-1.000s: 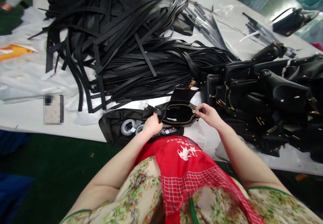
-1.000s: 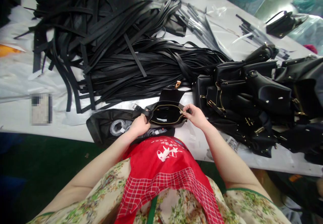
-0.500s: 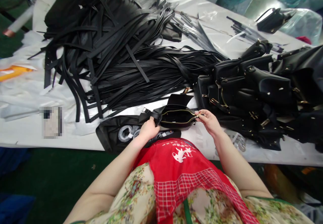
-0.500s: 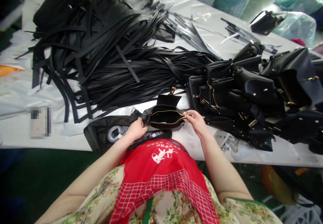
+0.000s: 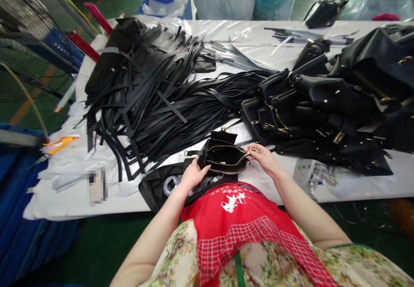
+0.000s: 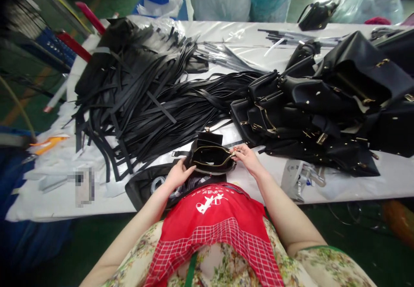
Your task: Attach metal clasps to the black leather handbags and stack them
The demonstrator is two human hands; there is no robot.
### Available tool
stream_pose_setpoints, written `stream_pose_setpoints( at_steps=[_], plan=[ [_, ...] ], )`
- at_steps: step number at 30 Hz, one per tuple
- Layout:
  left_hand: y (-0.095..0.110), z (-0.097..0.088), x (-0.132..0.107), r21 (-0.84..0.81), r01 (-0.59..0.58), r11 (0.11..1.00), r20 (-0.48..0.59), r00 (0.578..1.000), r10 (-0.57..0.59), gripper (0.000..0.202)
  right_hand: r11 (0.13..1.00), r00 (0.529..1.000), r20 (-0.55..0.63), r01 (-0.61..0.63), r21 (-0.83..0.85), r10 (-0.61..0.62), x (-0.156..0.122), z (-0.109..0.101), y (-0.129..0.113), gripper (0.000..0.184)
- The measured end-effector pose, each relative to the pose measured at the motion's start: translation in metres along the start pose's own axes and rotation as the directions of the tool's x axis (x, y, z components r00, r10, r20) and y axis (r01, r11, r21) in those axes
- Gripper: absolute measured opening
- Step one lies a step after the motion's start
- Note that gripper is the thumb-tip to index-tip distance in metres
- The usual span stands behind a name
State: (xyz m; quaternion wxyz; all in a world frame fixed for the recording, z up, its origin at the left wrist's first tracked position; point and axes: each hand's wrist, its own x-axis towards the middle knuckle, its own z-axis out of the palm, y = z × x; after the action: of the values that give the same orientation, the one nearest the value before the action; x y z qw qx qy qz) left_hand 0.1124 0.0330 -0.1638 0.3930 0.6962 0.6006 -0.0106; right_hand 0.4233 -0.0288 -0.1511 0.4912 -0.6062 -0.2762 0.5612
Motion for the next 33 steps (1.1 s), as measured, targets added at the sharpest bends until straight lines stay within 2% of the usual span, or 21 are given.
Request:
stream_pose_setpoints(
  at_steps=[4, 10, 14, 16, 17, 19, 21, 24, 28, 33],
  plan=[
    [-0.006, -0.004, -0.009, -0.033, -0.009, 0.999, -0.007, 1.000, 0.009, 0.070, 0.999, 0.999, 0.049, -0.012, -0.029, 0.013, -0.002, 0.003, 0.001, 0.033],
    [-0.019, 0.010, -0.019, -0.030, 0.001, 1.000, 0.016, 1.000, 0.000, 0.058, 0.996, 0.990, 0.138, -0.009, -0.084, 0.020, -0.001, 0.002, 0.003, 0.032],
    [-0.027, 0.016, -0.025, -0.034, 0.017, 0.999, 0.031, 0.999, -0.016, 0.056, 0.960, 0.987, 0.155, 0.072, -0.270, -0.031, -0.002, 0.005, 0.003, 0.026],
    [-0.031, 0.018, -0.027, -0.033, 0.024, 0.999, 0.042, 0.999, -0.023, 0.054, 0.863, 0.976, 0.193, 0.182, -0.472, -0.100, -0.007, 0.012, 0.000, 0.025],
    [-0.033, 0.018, -0.028, -0.031, 0.027, 0.999, 0.048, 0.998, -0.026, 0.052, 0.772, 0.963, 0.230, 0.252, -0.584, -0.140, -0.010, 0.017, -0.001, 0.026],
    [-0.037, 0.018, -0.029, -0.028, 0.031, 0.999, 0.061, 0.998, -0.029, 0.050, 0.532, 0.921, 0.340, 0.388, -0.753, -0.190, -0.020, 0.028, -0.005, 0.029],
    [-0.040, 0.018, -0.029, -0.025, 0.034, 0.999, 0.071, 0.997, -0.032, 0.049, 0.312, 0.865, 0.473, 0.503, -0.806, -0.171, -0.030, 0.040, -0.006, 0.029],
    [-0.043, 0.017, -0.028, -0.023, 0.036, 0.999, 0.079, 0.996, -0.034, 0.047, 0.105, 0.797, 0.594, 0.603, -0.791, -0.104, -0.040, 0.050, -0.002, 0.026],
    [-0.047, 0.017, -0.026, -0.024, 0.033, 0.999, 0.088, 0.996, -0.031, 0.047, -0.041, 0.798, 0.595, 0.594, -0.803, -0.097, -0.044, 0.044, 0.010, 0.025],
    [-0.047, 0.018, -0.025, -0.020, 0.033, 0.999, 0.105, 0.994, -0.030, 0.046, -0.094, 0.786, 0.604, 0.597, -0.797, -0.134, -0.048, 0.028, 0.021, 0.026]
  ],
)
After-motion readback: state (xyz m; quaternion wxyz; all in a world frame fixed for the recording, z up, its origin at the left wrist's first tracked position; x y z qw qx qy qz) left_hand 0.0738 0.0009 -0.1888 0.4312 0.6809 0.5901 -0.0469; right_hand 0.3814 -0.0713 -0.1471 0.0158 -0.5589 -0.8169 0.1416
